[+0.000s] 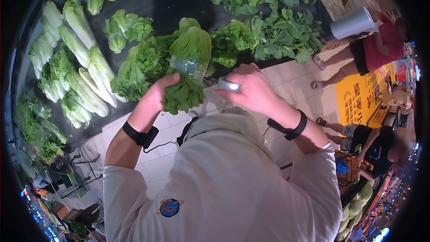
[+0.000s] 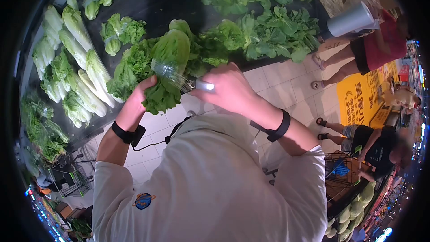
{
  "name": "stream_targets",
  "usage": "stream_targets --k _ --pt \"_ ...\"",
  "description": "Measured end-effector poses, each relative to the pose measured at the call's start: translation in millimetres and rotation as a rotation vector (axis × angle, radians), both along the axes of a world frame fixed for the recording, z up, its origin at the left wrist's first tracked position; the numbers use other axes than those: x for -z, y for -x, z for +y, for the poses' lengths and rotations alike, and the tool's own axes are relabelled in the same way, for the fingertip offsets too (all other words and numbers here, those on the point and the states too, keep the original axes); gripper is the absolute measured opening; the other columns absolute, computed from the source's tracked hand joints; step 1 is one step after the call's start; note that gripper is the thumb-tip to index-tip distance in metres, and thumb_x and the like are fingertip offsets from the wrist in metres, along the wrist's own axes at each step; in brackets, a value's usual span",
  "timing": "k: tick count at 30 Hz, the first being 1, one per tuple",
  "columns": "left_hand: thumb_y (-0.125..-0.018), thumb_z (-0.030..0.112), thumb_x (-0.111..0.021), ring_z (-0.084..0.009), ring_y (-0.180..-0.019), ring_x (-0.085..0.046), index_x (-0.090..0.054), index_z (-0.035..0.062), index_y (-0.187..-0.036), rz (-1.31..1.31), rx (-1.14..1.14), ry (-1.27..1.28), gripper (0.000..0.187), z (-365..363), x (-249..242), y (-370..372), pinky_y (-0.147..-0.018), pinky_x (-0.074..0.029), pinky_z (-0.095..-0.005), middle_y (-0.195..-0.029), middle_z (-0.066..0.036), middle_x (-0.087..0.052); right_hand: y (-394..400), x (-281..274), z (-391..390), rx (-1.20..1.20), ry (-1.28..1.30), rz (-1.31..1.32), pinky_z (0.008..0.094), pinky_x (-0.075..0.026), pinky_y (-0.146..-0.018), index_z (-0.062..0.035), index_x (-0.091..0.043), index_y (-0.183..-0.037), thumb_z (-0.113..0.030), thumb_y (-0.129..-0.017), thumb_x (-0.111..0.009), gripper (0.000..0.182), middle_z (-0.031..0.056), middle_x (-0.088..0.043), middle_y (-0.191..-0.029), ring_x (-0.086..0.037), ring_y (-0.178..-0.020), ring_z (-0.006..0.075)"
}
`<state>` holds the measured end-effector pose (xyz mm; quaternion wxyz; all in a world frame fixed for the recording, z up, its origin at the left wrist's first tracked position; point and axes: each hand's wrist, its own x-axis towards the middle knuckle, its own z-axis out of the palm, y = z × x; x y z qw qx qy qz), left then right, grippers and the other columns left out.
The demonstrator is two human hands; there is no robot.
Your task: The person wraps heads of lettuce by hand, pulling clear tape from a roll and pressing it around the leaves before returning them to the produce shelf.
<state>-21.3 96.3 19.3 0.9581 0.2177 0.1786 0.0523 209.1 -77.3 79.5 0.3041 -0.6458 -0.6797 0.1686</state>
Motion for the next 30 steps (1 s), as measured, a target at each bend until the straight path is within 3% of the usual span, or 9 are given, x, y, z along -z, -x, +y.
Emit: stream_targets --k 10,12,15,17,20,22,23,27,30 --pt "-0.062 0.009 -0.076 -0.0270 -0.111 -0.060 -0.045 -0.0045 -0.136 0.158 0.291 -0.272 0.081 -16.4 -21.7 -9.4 -0.099 -0.046 -0.0370 -0.124 -0.015 -0.061 -14.0 52.6 11.1 -0.106 0.194 0.039 0.0375 -0.041 -0.075 -0.0055 -0.066 -0.090 -0.035 -0.080 -0.072 0.032 0.0107 -0.064 -0.081 -0.062 -0.086 0.0295" --pt "-0.061 0.007 -0.081 -0.0215 -0.115 -0.057 -0.044 -0.0015 -0.139 0.131 0.494 -0.295 0.087 -18.7 -26.1 -15.1 -0.102 -0.042 -0.0333 -0.129 -0.011 -0.059 -4.4 61.5 18.6 -0.039 0.139 0.675 0.0373 -0.046 -0.077 -0.0034 -0.063 -0.105 -0.031 -0.082 -0.071 0.037 0.0124 -0.064 -0.090 -0.063 -0.088 0.0267" --pt "-0.069 0.012 -0.082 -0.0179 -0.118 -0.053 -0.038 -0.0017 -0.142 0.053 0.673 -0.483 0.086 -27.6 -32.9 -25.9 -0.102 -0.041 -0.0324 -0.130 -0.010 -0.056 -28.4 63.4 35.9 -0.255 0.152 0.347 0.0340 -0.049 -0.080 -0.0017 -0.058 -0.120 -0.024 -0.085 -0.070 0.043 0.0121 -0.064 -0.099 -0.063 -0.090 0.0221" --pt "-0.068 0.017 -0.086 -0.0167 -0.120 -0.050 -0.031 -0.0011 -0.145 0.127 0.679 -0.574 0.096 -24.9 -31.2 -22.6 -0.102 -0.041 -0.0321 -0.132 -0.009 -0.054 -28.8 67.9 37.7 -0.291 0.028 0.513 0.0310 -0.048 -0.083 -0.0017 -0.055 -0.129 -0.017 -0.086 -0.068 0.047 0.0091 -0.063 -0.098 -0.060 -0.090 0.0177" --pt "-0.062 0.026 -0.090 -0.0207 -0.118 -0.052 -0.028 -0.0008 -0.144 0.257 0.712 -0.717 0.107 -18.7 -49.8 -24.5 -0.100 -0.042 -0.0321 -0.129 -0.014 -0.055 -44.5 76.2 48.2 -0.247 0.383 0.814 0.0275 -0.047 -0.085 -0.0049 -0.051 -0.137 -0.006 -0.085 -0.064 0.054 0.0036 -0.063 -0.102 -0.057 -0.095 0.0136" --pt "-0.059 0.027 -0.092 -0.0246 -0.111 -0.057 -0.022 0.0033 -0.145 0.371 0.841 -1.103 0.113 -18.1 -53.7 -27.8 -0.098 -0.044 -0.0340 -0.125 -0.017 -0.057 -55.8 67.5 55.7 -0.233 0.434 0.978 0.0284 -0.044 -0.094 -0.0020 -0.053 -0.134 -0.006 -0.088 -0.058 0.047 0.0057 -0.063 -0.120 -0.057 -0.106 0.0138" --pt "-0.059 0.027 -0.092 -0.0246 -0.111 -0.057 -0.022 0.0033 -0.145 0.373 0.836 -1.102 0.113 -19.8 -55.6 -29.4 -0.098 -0.044 -0.0340 -0.125 -0.017 -0.057 -58.8 58.4 60.5 -0.232 0.415 1.064 0.0287 -0.042 -0.099 -0.0010 -0.055 -0.132 -0.008 -0.091 -0.057 0.042 0.0078 -0.061 -0.128 -0.056 -0.113 0.0139" --pt "-0.058 0.037 -0.092 -0.0293 -0.110 -0.059 -0.023 0.0027 -0.142 0.481 0.730 -1.330 0.114 -21.4 -42.5 -29.4 -0.097 -0.044 -0.0344 -0.124 -0.020 -0.057 -40.8 9.4 69.0 -0.102 0.295 1.460 0.0288 -0.044 -0.098 0.0053 -0.061 -0.118 -0.022 -0.098 -0.053 0.034 0.0110 -0.063 -0.122 -0.057 -0.113 0.0161" --pt "-0.057 0.041 -0.090 -0.0291 -0.115 -0.057 -0.025 -0.0021 -0.143 0.481 0.586 -1.294 0.117 -17.2 -22.1 -31.8 -0.098 -0.043 -0.0343 -0.129 -0.021 -0.055 -26.8 -8.4 58.1 -0.042 0.335 1.102 0.0256 -0.048 -0.083 0.0053 -0.062 -0.117 -0.029 -0.096 -0.059 0.040 0.0097 -0.067 -0.106 -0.060 -0.097 0.0119"
